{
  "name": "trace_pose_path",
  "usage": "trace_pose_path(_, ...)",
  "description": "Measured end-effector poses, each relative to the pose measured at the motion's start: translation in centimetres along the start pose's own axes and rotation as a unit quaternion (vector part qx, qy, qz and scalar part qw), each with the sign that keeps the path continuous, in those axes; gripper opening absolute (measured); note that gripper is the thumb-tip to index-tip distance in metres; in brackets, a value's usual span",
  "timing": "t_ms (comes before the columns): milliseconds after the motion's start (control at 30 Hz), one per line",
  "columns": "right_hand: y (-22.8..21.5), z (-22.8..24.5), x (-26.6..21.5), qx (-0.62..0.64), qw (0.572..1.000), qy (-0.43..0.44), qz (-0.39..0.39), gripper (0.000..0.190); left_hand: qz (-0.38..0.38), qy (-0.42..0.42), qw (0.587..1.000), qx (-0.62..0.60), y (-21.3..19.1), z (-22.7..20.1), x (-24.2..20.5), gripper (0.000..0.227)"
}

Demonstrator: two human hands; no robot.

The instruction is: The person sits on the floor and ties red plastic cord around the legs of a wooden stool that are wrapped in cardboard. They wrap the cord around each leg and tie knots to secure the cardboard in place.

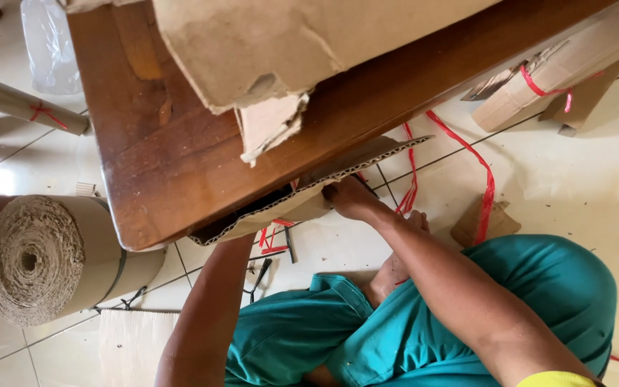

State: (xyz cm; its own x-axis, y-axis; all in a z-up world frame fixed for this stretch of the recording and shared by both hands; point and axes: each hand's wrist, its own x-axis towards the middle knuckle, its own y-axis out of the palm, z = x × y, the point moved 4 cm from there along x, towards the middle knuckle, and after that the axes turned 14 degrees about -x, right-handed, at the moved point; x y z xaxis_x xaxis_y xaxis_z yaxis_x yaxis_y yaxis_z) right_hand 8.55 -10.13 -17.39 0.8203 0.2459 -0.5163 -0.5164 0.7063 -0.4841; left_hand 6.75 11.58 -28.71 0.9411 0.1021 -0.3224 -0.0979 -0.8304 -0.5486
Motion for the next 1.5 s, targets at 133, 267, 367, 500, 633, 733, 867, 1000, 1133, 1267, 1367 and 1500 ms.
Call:
trace_pose_path(133, 1.2, 0.3, 1.4, -0.374, 0.881, -0.273, -0.098, 0.023, 0.012, -0.005, 0.998, 0.055, -0.2, 0.0, -1.2, 0.025)
trace_pose_path(267, 0.4, 0.2, 0.5, -0.121, 0.988, -0.091, -0.020, 0.039, 0.018, -0.010, 0.994, 0.107, -0.3, 1.3, -2.0, 0.027)
trace_pose_path(367, 0.6, 0.3, -0.9, -0.154, 0.985, -0.070, -0.042, 0.035, 0.014, -0.014, 0.990, 0.143, -2.6, 4.9, -3.1, 0.030)
trace_pose_path(500, 3.7, -2.4, -0.5, -0.325, 0.916, -0.104, -0.210, 0.034, -0.075, -0.132, 0.987, -0.048, -0.1, -1.2, -5.6, 0.045)
trace_pose_path(633, 3.3, -1.9, -2.7, -0.334, 0.901, -0.155, -0.228, 0.022, 0.013, -0.121, 0.992, -0.045, -2.9, -9.1, -10.0, 0.029)
trace_pose_path(733, 0.5, 1.4, -6.3, -0.259, 0.938, -0.177, -0.151, 0.031, 0.045, -0.133, 0.988, -0.071, -4.1, -12.3, -11.3, 0.034)
trace_pose_path(867, 0.6, 2.9, -7.1, -0.292, 0.944, -0.127, -0.089, 0.035, 0.033, -0.068, 0.997, -0.030, -3.6, -13.9, -11.4, 0.043)
trace_pose_path(1000, 2.7, 0.6, -5.7, -0.279, 0.950, -0.092, -0.105, 0.025, 0.002, -0.068, 0.998, 0.011, -2.5, -13.0, -11.4, 0.043)
trace_pose_path(1133, 5.4, 1.2, -8.3, -0.235, 0.956, -0.059, -0.162, 0.021, -0.025, -0.052, 0.998, 0.006, -1.4, -11.4, -11.1, 0.042)
trace_pose_path(1267, 8.3, 1.7, -10.6, -0.212, 0.962, -0.080, -0.155, 0.023, -0.046, -0.024, 0.999, -0.006, -1.8, -12.5, -11.3, 0.041)
trace_pose_path(1367, 9.8, 1.7, -12.1, -0.236, 0.958, -0.093, -0.137, 0.029, -0.027, 0.004, 1.000, -0.005, -1.6, -11.3, -11.8, 0.042)
trace_pose_path(1500, 10.6, 1.3, -12.4, -0.211, 0.967, -0.115, -0.085, 0.028, 0.020, 0.032, 0.999, -0.030, -0.7, -9.0, -11.4, 0.041)
